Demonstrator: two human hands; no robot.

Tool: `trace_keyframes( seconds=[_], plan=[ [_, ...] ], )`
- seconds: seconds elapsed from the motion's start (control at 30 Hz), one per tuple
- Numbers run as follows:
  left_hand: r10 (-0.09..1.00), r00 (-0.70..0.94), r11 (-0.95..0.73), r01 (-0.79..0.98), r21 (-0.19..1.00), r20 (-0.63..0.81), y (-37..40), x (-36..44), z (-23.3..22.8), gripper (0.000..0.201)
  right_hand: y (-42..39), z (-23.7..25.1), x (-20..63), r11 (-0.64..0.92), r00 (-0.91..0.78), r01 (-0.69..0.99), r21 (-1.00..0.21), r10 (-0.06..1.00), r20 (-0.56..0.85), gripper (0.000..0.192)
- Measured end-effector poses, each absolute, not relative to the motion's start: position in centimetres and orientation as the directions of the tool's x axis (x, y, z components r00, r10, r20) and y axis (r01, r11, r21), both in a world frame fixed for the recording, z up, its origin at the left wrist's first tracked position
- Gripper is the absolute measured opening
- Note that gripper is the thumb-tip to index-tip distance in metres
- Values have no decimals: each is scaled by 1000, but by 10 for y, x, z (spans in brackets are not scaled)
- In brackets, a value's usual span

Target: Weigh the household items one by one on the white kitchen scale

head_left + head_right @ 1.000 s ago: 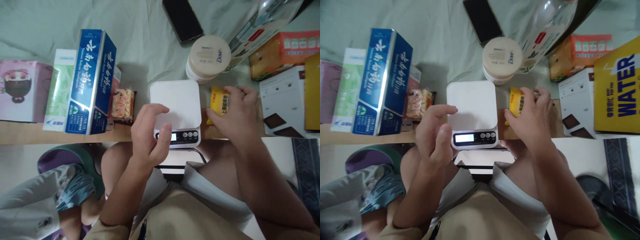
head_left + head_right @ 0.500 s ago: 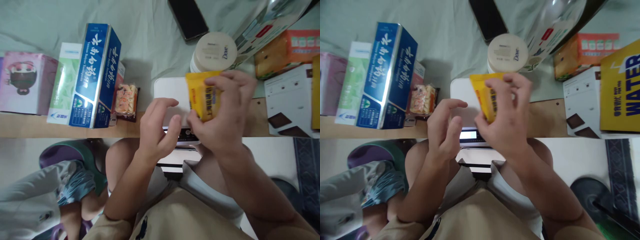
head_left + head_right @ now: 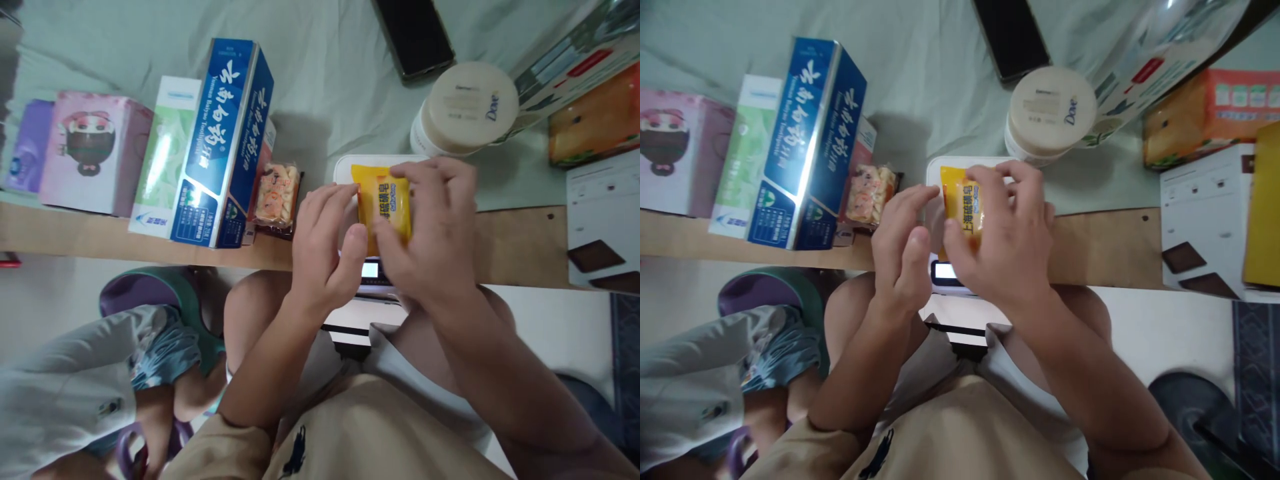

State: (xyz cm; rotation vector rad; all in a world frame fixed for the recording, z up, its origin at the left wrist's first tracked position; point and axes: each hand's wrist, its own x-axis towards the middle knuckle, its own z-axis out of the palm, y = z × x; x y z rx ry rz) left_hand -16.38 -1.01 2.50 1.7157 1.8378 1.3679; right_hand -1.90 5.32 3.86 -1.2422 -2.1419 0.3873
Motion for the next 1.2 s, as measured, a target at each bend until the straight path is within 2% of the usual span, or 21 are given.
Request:
trace_keyframes(
  seconds=[0.13, 0.33, 0.5, 0.73, 0.93, 1.1, 1.2],
  plan=[
    [855, -305, -172, 597, 783, 420, -15, -166, 29, 43, 66, 38, 5, 538, -339, 602, -590, 841, 421, 41],
    [863, -333, -142, 563, 814, 381, -15, -171, 31, 40, 70, 27, 21, 523, -320, 632, -572, 849, 421, 36],
    [855, -307, -182, 576, 797, 417, -13, -170, 30, 39, 68, 26, 19, 543, -355, 612, -576, 839, 413, 35],
    [880, -346, -53, 607, 793, 325, -15, -169, 30, 52, 68, 29, 15, 529, -353, 644, -553, 847, 399, 31],
    [863, -288, -208, 546, 811, 415, -10, -170, 27, 37, 67, 29, 10, 512, -331, 675, -532, 854, 401, 33],
    [905, -208, -187, 590, 786, 372, -9, -168, 27, 40, 66, 30, 6, 552, -353, 651, -521, 828, 435, 35],
    [886, -221, -188, 634, 750, 408, -11, -166, 28, 46, 63, 33, 2, 566, -390, 632, -530, 822, 414, 36]
  ],
)
